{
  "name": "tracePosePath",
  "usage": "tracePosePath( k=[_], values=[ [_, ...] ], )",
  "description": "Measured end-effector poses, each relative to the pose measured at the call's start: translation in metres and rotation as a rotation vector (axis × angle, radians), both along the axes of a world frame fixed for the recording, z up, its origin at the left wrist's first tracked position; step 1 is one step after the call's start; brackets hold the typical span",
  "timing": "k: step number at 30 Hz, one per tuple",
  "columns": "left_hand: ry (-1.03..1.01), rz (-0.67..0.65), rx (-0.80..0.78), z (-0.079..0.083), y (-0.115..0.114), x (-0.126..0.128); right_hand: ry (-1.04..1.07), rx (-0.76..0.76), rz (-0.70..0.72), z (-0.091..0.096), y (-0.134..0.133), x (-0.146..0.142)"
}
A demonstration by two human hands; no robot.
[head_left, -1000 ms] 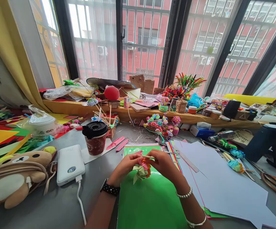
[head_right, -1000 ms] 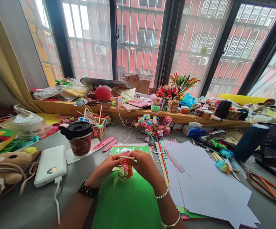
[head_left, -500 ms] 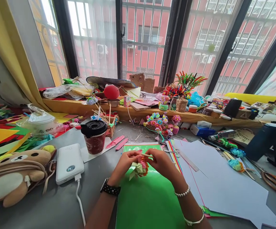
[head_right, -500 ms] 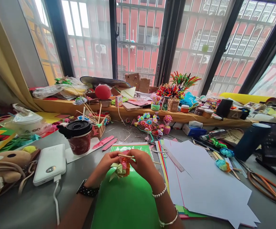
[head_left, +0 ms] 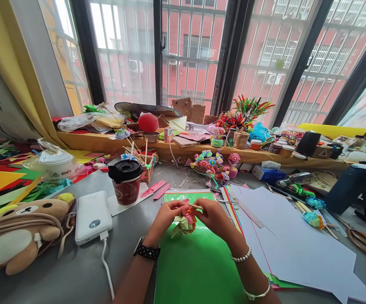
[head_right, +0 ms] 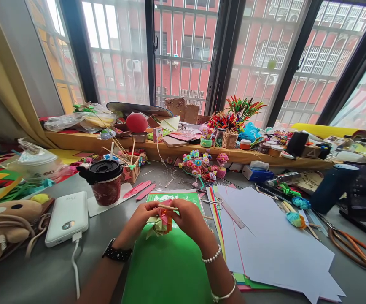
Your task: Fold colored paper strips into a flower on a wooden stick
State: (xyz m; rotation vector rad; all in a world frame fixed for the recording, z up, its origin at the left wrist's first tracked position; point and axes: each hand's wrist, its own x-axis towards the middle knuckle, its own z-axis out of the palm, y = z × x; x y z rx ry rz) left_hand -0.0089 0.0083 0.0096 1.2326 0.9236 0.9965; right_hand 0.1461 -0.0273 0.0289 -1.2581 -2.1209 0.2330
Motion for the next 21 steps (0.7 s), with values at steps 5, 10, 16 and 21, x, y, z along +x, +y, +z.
tracePosePath(
  k=[5,10,16,21],
  values=[
    [0.016,0.029,0.019,-0.001,0.000,0.001,-0.037,0.034,-0.066,-0.006,0.001,-0.005],
    [0.005,0.065,-0.001,-0.001,0.001,0.001,-0.080,0.101,-0.104,-0.010,0.000,-0.010],
    [-0.044,0.045,0.009,0.002,-0.001,0.000,-0.138,0.257,-0.098,-0.011,-0.001,-0.010],
    [-0.094,0.006,-0.023,-0.001,0.001,-0.002,-0.227,0.441,-0.051,-0.010,-0.004,-0.012]
  ],
)
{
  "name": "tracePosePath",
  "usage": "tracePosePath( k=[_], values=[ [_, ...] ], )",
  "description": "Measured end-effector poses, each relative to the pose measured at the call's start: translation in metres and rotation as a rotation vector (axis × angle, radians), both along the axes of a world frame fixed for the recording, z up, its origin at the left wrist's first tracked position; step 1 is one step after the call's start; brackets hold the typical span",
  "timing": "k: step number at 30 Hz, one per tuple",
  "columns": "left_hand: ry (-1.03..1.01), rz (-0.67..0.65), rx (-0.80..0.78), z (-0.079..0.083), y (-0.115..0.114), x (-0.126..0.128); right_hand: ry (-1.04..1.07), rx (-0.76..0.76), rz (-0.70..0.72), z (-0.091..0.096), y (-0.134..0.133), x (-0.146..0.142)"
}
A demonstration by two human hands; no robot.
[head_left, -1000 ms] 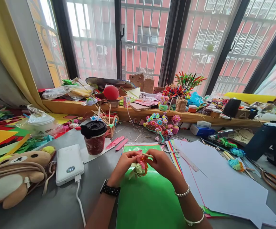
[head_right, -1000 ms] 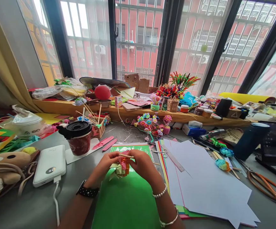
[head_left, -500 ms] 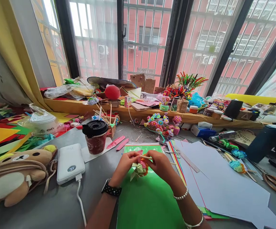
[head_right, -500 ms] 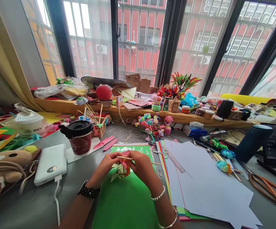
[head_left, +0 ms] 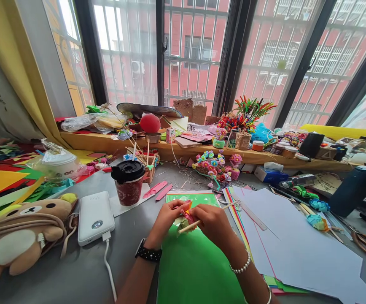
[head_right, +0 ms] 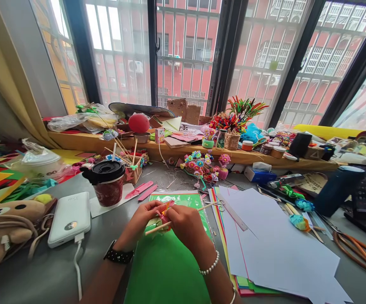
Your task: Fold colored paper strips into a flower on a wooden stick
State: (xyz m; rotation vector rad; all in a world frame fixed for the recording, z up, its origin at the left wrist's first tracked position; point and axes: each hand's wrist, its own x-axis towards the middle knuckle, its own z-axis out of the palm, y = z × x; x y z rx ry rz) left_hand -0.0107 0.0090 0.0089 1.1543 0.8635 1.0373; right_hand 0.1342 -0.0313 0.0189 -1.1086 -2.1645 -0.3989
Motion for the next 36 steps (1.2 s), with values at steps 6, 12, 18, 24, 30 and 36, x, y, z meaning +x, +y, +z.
tracePosePath(
  k=[6,12,18,24,30,36],
  values=[
    [-0.043,-0.017,0.079,0.002,-0.001,-0.002,0.102,0.042,-0.001,0.005,-0.005,0.000],
    [-0.022,-0.038,0.128,0.005,-0.002,-0.003,0.174,0.128,0.023,0.005,-0.003,0.001],
    [0.013,0.071,0.151,0.004,-0.001,-0.003,0.143,0.013,0.052,0.008,-0.003,0.001],
    [0.021,0.121,0.098,0.002,-0.002,0.000,0.085,-0.023,0.030,0.005,-0.002,0.003],
    [0.062,0.076,0.056,0.001,-0.002,0.001,0.145,-0.161,-0.046,0.005,0.000,0.004],
    [0.016,-0.027,0.008,-0.005,0.000,0.002,0.296,-0.253,-0.059,0.004,0.002,0.008]
  ],
)
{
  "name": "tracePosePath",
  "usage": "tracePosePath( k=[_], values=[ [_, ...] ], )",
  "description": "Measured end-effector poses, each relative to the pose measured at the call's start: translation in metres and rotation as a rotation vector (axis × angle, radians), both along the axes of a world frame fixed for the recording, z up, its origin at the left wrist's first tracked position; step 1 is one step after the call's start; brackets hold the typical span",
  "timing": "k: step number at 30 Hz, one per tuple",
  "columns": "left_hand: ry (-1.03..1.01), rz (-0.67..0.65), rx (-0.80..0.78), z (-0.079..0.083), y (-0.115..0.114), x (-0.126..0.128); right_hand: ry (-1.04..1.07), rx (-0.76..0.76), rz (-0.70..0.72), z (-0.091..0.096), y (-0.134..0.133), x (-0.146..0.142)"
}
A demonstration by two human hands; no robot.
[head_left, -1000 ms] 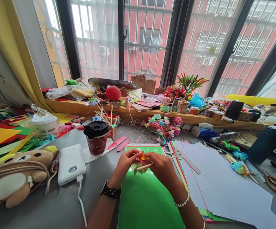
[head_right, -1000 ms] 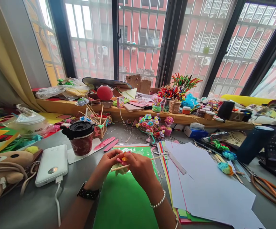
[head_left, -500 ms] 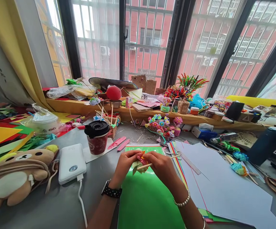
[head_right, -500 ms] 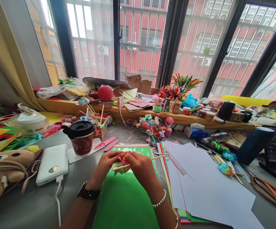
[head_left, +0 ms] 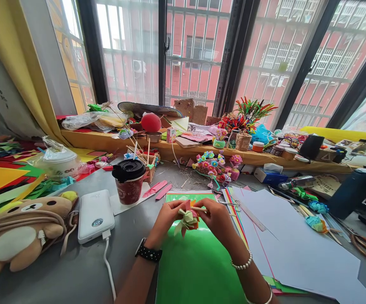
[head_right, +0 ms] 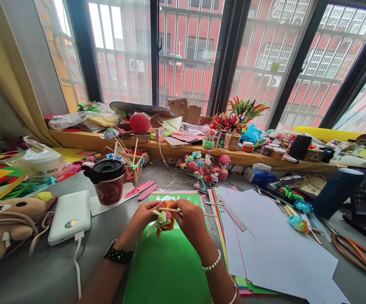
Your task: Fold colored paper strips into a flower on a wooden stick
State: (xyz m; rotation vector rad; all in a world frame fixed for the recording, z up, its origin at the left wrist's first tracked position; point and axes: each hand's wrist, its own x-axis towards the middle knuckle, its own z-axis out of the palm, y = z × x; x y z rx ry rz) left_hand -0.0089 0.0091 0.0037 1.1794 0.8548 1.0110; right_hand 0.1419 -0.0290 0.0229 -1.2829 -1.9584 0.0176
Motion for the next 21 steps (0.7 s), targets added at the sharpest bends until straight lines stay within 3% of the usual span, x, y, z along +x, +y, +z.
tracePosePath(
  k=[4,9,21],
  values=[
    [-0.053,-0.104,0.080,0.000,0.002,0.002,0.092,0.031,-0.090,-0.002,0.002,0.003],
    [0.095,-0.106,0.242,0.008,-0.005,0.003,0.129,0.021,-0.158,-0.001,0.003,0.004],
    [0.140,-0.135,0.271,0.009,-0.009,0.003,0.162,-0.180,0.022,0.010,0.002,0.013]
  ],
)
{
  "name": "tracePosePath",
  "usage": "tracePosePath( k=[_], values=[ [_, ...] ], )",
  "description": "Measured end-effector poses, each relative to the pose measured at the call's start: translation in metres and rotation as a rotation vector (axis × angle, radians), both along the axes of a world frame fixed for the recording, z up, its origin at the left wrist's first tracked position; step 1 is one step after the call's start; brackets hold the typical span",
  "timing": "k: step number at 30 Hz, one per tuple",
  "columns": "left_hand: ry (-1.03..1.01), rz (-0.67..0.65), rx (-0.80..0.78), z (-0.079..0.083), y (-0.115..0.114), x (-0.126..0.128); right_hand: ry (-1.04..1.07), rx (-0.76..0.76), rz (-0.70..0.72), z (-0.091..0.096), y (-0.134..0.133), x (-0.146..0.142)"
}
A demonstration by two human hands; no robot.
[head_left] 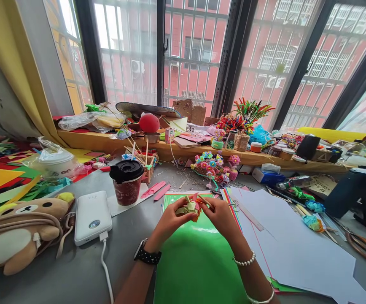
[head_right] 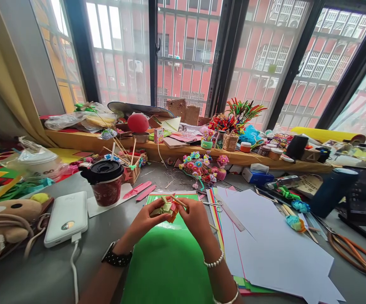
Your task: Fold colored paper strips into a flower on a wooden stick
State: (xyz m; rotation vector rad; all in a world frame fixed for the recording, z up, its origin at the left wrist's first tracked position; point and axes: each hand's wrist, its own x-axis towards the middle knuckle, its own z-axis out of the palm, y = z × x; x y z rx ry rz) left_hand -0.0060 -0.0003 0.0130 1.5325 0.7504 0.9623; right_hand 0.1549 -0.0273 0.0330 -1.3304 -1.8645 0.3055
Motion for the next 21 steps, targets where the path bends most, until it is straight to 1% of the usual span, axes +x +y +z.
tracePosePath(
  k=[6,14,17,19,21],
  values=[
    [0.010,0.035,-0.009,0.001,-0.002,0.001,-0.027,0.010,-0.022,-0.001,0.001,0.000],
    [0.056,0.066,0.016,0.002,-0.002,0.003,-0.093,0.062,-0.124,-0.011,0.006,-0.005],
    [0.072,0.059,0.024,0.002,-0.002,0.005,-0.112,0.077,-0.156,-0.014,0.008,-0.005],
    [0.077,0.058,0.022,0.002,-0.002,0.005,-0.111,0.069,-0.144,-0.014,0.009,-0.003],
    [0.074,0.065,0.013,0.001,-0.001,0.005,-0.087,0.029,-0.097,-0.012,0.009,-0.001]
  ],
)
